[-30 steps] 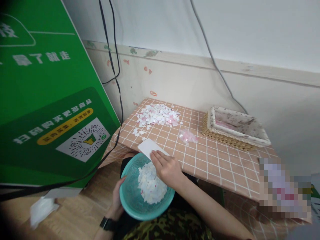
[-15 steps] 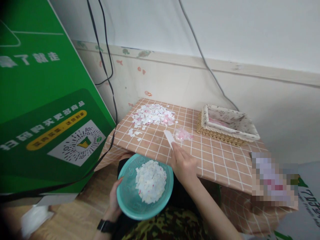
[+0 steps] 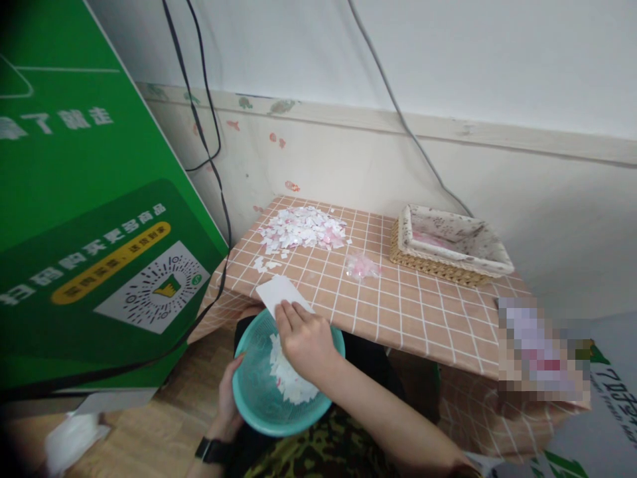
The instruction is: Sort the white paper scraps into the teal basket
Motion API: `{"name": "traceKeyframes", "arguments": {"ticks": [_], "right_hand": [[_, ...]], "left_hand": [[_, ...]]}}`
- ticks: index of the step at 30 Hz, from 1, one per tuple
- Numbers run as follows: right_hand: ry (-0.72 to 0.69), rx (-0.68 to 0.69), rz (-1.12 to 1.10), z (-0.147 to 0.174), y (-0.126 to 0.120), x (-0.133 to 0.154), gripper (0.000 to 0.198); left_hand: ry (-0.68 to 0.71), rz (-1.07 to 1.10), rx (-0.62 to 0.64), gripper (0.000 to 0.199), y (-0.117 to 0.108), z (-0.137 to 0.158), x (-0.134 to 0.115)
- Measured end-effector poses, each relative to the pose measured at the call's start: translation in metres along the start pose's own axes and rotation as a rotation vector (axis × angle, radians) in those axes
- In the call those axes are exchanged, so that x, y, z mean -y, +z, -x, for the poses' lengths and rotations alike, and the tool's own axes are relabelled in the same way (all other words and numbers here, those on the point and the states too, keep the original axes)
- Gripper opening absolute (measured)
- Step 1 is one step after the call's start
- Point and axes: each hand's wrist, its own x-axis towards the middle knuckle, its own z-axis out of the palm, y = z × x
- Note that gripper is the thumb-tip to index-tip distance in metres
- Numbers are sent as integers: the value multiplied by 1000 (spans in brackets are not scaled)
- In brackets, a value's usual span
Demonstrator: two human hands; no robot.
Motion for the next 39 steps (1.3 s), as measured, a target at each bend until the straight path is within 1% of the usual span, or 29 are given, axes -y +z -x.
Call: {"name": "traceKeyframes", "arguments": {"ticks": [4,8,12,14,16,17,19,20,22,25,28,30,33,36,39], "right_hand": [[127,-79,38,3,-2,-19,40],[275,-157,123,10,-10,-46,37],[512,-209,175,18,-24,-73,32],[657,-242,134,21,-33,-84,32],[796,-299,11,23,-43,-96,35],[850,-343,-67,24,-48,-102,38],[911,-436,-179,25,-58,-115,42],[921,-468,-190,26,-62,-122,43],[916,-475,-122,27,-66,-137,44],[909,-401,34,25,-65,-157,40],[887,-322,89,24,-57,-169,36],[877,-305,74,24,-51,-173,35],[851,-305,-18,25,-47,-177,34],[807,-279,-116,24,-49,-181,31],[778,-299,-114,18,-57,-179,30]], "left_hand": [[-18,-14,5,15,-4,-3,1],[-13,-30,14,15,-6,-3,1],[-3,-34,-6,13,-5,-1,0],[-4,-29,-11,12,-3,-1,0],[-7,-15,-3,12,-2,-1,0],[-12,-10,-2,12,-2,-1,0],[-22,-3,-5,13,-2,-1,0],[-28,1,-3,14,-2,-1,1],[-41,11,8,14,-2,-2,1],[-47,27,6,13,-3,-1,0],[-43,24,5,12,-3,0,0],[-41,19,11,12,-3,0,0],[-51,22,19,12,-3,-1,0],[-50,27,26,13,-3,-1,0],[-40,23,35,14,-4,-1,1]]}}
